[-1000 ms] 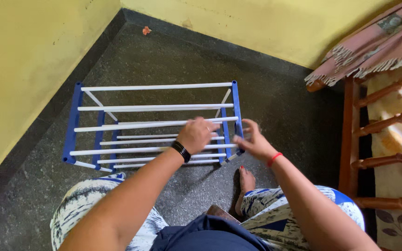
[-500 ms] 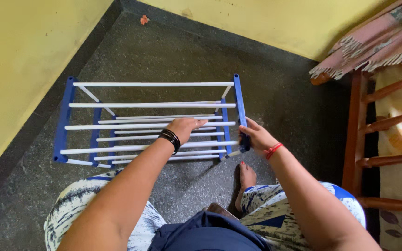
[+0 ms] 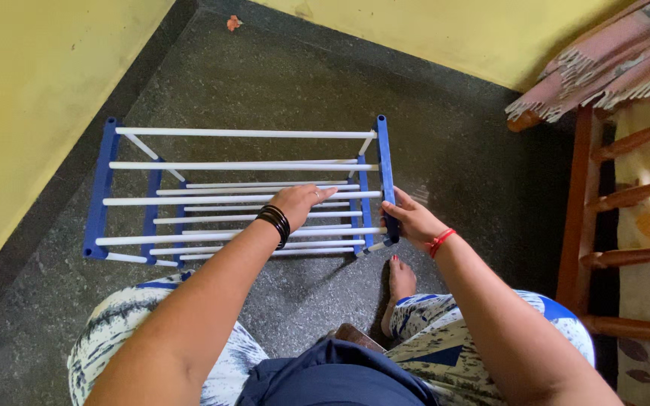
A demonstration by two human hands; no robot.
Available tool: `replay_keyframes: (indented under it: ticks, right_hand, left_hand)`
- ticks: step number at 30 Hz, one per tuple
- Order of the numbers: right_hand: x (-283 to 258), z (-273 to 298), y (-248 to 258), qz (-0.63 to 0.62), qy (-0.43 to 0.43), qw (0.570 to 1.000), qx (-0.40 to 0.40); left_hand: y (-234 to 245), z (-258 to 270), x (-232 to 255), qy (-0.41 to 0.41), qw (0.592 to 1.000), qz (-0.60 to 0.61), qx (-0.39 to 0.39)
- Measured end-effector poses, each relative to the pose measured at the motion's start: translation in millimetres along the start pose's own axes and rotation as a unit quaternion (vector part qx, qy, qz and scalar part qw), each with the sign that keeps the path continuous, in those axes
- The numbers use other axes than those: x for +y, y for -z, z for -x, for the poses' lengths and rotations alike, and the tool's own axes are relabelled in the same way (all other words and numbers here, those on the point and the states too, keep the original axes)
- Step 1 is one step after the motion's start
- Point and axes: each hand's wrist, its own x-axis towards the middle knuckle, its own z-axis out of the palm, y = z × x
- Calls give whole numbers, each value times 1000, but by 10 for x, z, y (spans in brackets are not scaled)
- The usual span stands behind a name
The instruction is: The person assembles a plastic drying rack by inserting white horizontal bars into the blue vertical side frames. They repeatedly pick up bars, align them with the frame slots, and push them into place until the rack is fully constructed.
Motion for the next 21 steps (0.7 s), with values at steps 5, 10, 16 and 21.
replay_keyframes:
  ticks: [5,10,16,21]
  right_hand:
    - [-11,10,-18,-8,11,1000,-18]
    - [3,23,-14,4,10,1000,-4]
    - [30,-22,-12,10,10,1000,5]
    - [49,-49,1,6,39,999,-35]
  left_hand:
    - [-36,-22,-26,-12,1000,-18,9]
    - [-54,-18,-34,-3,1000,-19,2]
    - [-81,-21,-83,-31,999,-32,30]
    - [32,-5,-1,0,999,-26,21]
